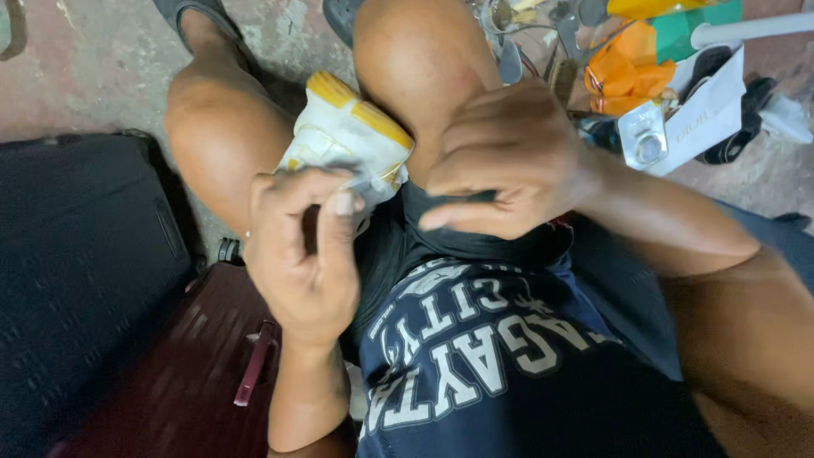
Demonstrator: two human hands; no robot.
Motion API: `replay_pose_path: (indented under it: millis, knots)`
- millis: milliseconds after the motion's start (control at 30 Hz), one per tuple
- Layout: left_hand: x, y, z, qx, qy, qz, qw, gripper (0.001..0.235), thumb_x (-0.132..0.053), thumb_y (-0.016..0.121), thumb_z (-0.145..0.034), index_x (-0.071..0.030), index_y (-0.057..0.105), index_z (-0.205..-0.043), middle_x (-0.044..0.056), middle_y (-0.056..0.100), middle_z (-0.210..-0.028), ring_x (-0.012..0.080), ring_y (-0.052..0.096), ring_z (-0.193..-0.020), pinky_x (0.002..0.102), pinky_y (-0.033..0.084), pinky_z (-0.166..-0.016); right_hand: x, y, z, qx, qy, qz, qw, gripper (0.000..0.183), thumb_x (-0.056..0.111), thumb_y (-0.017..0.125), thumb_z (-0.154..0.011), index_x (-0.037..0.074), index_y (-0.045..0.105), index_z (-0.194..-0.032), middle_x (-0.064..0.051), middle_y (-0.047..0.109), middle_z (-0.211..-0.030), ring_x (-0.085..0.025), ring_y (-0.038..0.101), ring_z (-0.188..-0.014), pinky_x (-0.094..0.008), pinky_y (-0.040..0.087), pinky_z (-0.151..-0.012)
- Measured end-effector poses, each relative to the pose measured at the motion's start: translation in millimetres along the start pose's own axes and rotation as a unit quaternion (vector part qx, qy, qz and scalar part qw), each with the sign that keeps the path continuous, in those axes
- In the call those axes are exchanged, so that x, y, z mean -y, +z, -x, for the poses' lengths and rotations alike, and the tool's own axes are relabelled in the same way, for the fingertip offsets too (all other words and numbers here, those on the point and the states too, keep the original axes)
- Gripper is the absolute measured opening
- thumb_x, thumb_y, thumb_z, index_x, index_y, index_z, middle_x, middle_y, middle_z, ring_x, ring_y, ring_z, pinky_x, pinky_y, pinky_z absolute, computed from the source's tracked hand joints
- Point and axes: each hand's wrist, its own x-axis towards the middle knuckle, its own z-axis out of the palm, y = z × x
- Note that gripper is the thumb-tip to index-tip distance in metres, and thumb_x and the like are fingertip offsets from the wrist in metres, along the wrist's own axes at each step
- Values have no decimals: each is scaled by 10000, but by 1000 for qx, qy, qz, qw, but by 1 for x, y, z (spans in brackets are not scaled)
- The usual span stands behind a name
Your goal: The person sits on the floor and sews a white and yellow sneaker using a needle and thread. They repeatedly push the needle through the shoe's upper and pull the thread tight to secure the stitching.
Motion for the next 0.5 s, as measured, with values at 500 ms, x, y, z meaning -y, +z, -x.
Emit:
replay_pose_path:
  millis: [500]
  knots:
    - [-17, -4, -10, 102, -1, 3, 995, 454, 50, 684, -993, -27, 551, -1421, 170, 717, -1317, 207, 759, -1129, 238, 593, -854, 32, 5, 13, 17, 233, -106, 967, 192, 83, 767, -954, 93, 576, -965, -9, 558, -977, -107, 528, -688, -266, 411, -614]
